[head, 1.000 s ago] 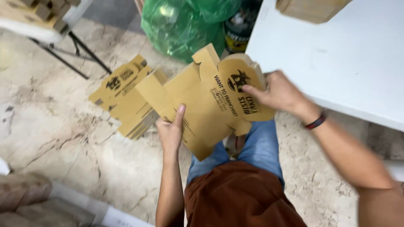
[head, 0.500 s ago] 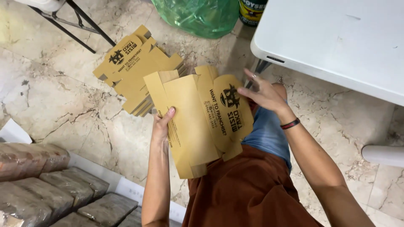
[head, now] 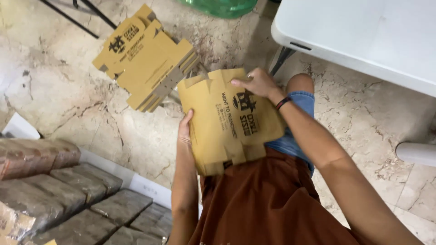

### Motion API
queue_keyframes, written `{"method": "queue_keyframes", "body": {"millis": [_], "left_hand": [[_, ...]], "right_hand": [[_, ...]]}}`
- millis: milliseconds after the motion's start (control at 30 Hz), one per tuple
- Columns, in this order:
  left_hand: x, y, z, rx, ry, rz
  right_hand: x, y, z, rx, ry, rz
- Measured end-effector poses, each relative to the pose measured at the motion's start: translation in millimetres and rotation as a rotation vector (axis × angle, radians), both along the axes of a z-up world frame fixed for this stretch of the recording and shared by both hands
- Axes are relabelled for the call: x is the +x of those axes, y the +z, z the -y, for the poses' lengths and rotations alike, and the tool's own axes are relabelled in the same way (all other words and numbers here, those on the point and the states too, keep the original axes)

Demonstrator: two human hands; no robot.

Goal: The person picks up stacks of flat cardboard boxes from a white table, fans them out to separate them, and places them on the floor. They repeat this process, handling the boxes by hand and arranging them into piles.

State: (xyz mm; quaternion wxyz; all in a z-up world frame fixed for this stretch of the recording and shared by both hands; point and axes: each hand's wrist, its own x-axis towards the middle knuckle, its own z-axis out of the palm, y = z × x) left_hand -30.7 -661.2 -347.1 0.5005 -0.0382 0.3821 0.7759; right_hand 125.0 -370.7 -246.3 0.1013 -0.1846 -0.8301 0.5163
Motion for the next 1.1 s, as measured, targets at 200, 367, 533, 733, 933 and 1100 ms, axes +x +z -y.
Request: {"method": "queue_keyframes", "body": {"millis": [200,367,533,733,933,1100], "left_hand": [[-47.0,53.4,4.9,-0.706,0.076,-0.785],[0.7,195.0,-80.1,-0.482,0.105,-1.642],[-2.6,185.7,-114.7,-0.598,-0.384,-1.834],[-11.3,144.7,-89.1,0.157,-0.057,-1.478],[-28.3,158.3,-68.2,-0.058,-0.091,-1.699],[-7.7,225.1,-69.6,-0.357,-0.211,-1.769]], "right_hand": [[4.8,22.6,-4.0,0.475,-0.087,0.119],[9.0,72.0,34.7,0.643,-0.031,-0.070],[18.2,127.5,69.3,0.854,-0.023,-0.047],[12.9,108.1,49.4,0.491,0.139,-0.386],[3.6,120.7,48.4,0.521,0.104,-0.280],[-1.2,113.9,65.0,0.667,0.150,-0.173]]}}
